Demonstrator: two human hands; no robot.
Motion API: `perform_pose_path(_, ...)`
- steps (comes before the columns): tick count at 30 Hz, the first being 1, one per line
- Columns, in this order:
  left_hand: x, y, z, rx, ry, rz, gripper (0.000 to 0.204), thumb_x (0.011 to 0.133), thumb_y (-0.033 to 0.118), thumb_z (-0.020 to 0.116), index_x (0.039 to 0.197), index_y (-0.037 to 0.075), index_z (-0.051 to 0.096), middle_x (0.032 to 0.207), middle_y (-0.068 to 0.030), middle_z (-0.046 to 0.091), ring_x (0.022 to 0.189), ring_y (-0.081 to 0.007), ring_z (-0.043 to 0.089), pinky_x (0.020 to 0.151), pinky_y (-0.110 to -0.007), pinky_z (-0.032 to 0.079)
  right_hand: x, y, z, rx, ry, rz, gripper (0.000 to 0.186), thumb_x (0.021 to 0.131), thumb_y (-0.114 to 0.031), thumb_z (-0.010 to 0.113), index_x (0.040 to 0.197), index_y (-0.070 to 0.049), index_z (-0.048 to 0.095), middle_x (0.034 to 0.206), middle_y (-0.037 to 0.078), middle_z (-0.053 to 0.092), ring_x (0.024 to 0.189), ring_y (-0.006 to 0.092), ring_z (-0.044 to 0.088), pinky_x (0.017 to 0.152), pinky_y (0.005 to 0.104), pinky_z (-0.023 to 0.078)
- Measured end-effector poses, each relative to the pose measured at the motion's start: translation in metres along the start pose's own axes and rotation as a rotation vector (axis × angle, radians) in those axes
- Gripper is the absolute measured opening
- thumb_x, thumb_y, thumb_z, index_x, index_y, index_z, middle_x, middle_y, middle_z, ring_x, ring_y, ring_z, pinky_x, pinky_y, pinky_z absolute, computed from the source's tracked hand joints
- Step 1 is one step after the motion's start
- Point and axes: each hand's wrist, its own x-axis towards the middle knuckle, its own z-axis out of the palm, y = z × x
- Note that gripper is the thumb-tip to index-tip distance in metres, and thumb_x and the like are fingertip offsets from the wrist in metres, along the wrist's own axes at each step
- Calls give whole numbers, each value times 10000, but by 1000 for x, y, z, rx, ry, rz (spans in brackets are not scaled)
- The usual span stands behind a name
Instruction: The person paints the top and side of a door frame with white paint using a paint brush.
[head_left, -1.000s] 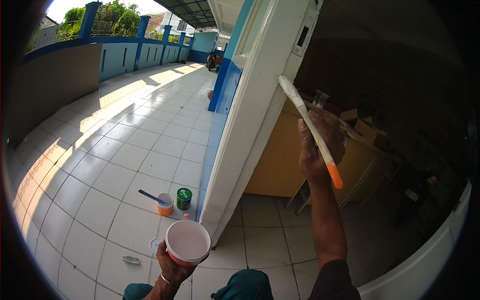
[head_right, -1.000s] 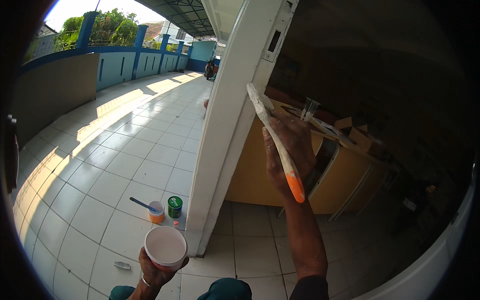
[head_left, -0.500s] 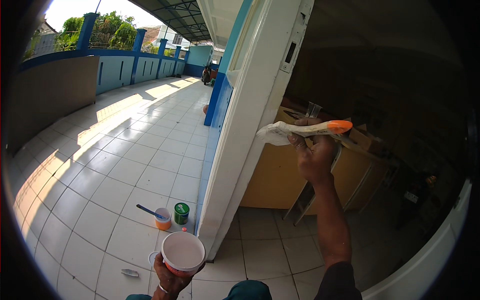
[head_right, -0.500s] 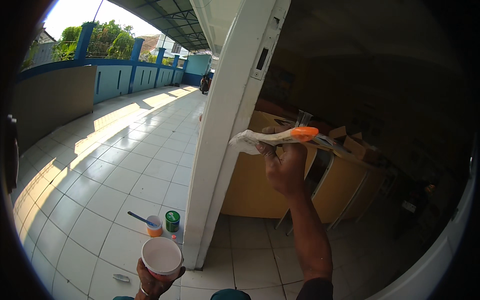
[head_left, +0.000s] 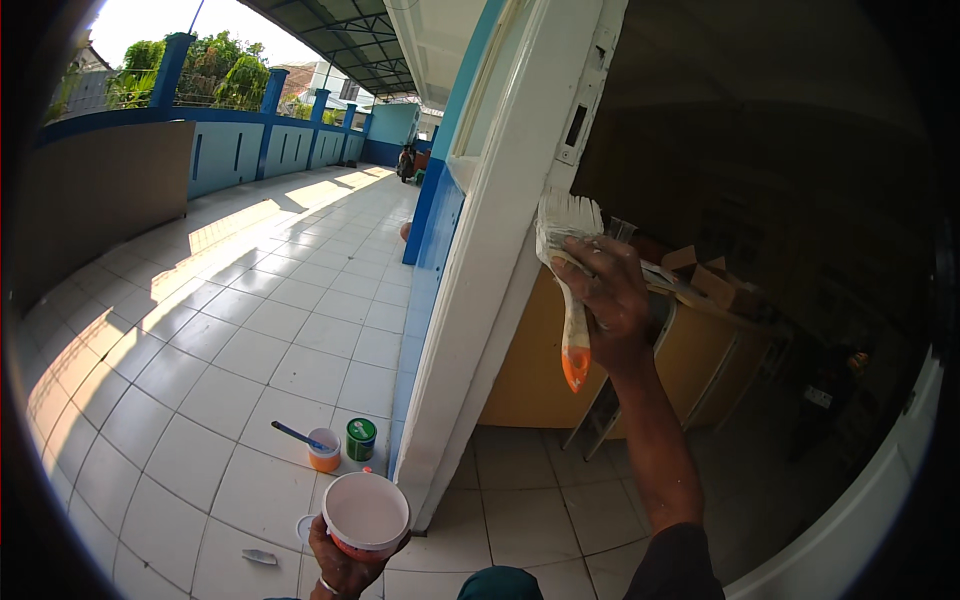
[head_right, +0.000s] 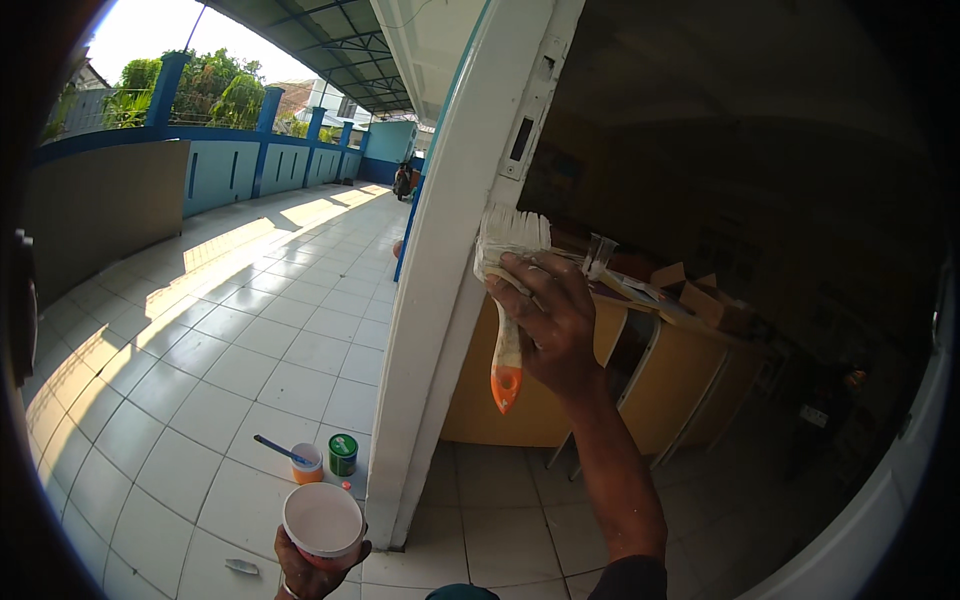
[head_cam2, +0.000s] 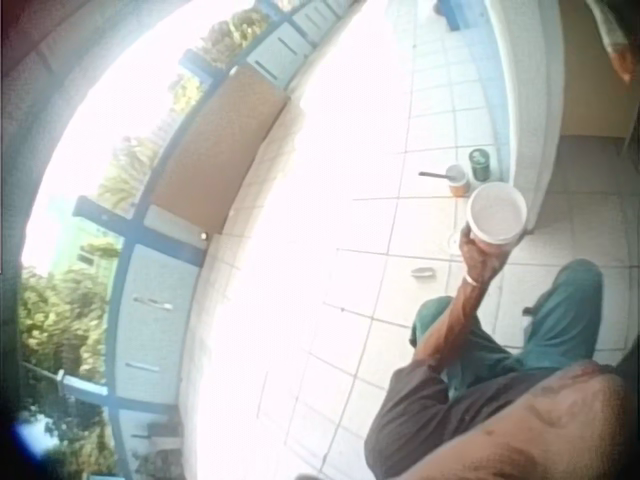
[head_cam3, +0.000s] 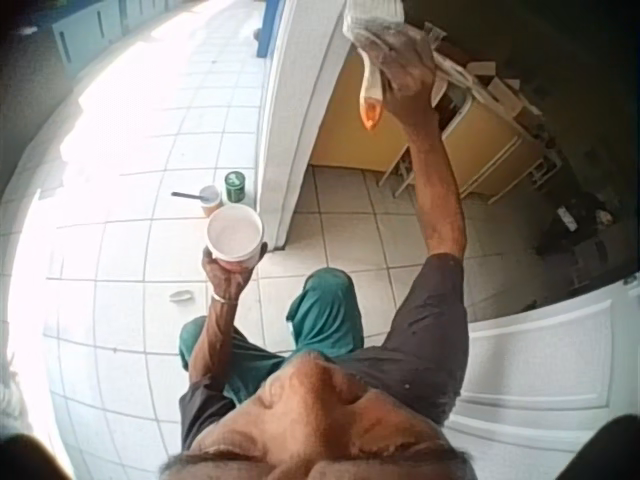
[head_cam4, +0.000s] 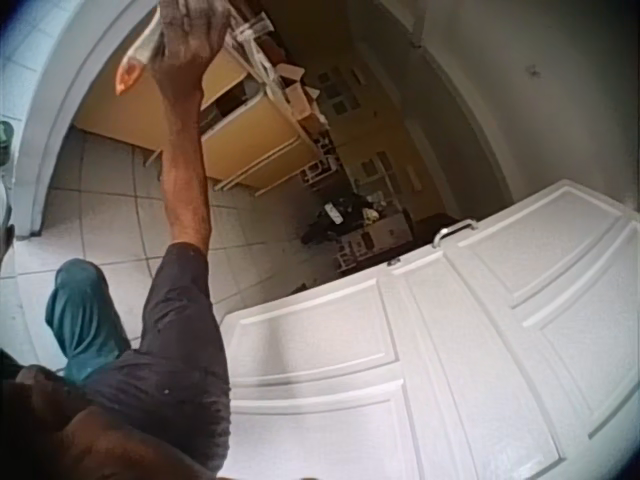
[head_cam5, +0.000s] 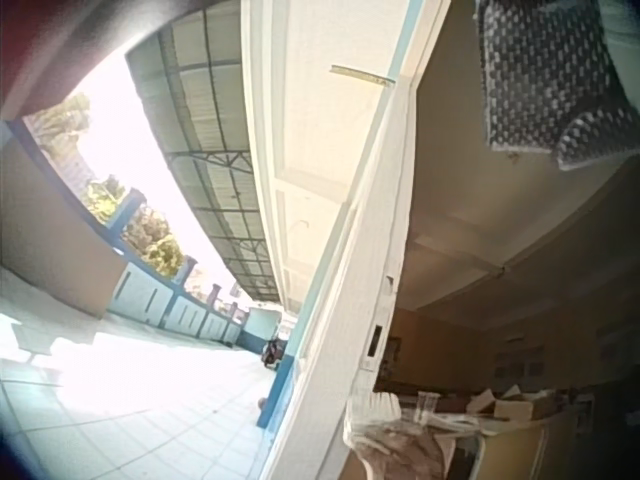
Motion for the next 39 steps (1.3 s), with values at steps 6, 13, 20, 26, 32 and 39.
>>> perform_pose_path(6,-3,3,5,-54,-13,-18,861,876,654,411,1577,156,423,1551,-185,467,1414,-443,466,1149,-696,390,36,18,-19,-2,195,18,374,815,35,775,1164,-81,709,1149,80,733,1043,299,656,877,409,580)
perform_pose_path(13,1,1,5,-9,-34,12,832,880,625,431,1565,152,441,1531,-177,494,1398,-430,490,1135,-680,420,-20,-9,7,3,-6,47,368,820,-72,793,1180,-134,749,1197,49,718,1087,299,637,936,456,538)
perform_pose_path(20,-11,-3,41,-10,106,55,722,942,613,340,1466,143,502,1379,-160,577,1237,-371,586,942,-575,512,-185,-150,-3,275,-407,111,322,872,-153,754,1193,-177,744,1234,33,700,1136,237,643,961,432,539)
perform_pose_path(26,-12,-2,31,29,77,65,729,921,599,370,1475,144,501,1400,-167,564,1264,-377,566,984,-580,505,-190,-156,7,691,-406,458,301,856,54,748,1125,-63,685,1077,81,737,928,269,686,827,380,576)
perform_pose_path(32,-7,-3,17,-66,23,37,763,927,571,435,1533,110,478,1476,-168,556,1366,-381,555,1095,-627,496,-64,-45,-1,667,-17,860,249,957,8,723,1198,-9,665,1124,137,695,1064,194,665,936,370,558)
perform_pose_path(39,-4,-2,23,-10,60,78,654,991,602,398,1430,132,517,1353,-159,586,1218,-335,587,980,-543,526,-77,-56,7,87,92,155,325,932,-55,747,1246,-117,692,1244,123,689,1090,325,635,896,434,553)
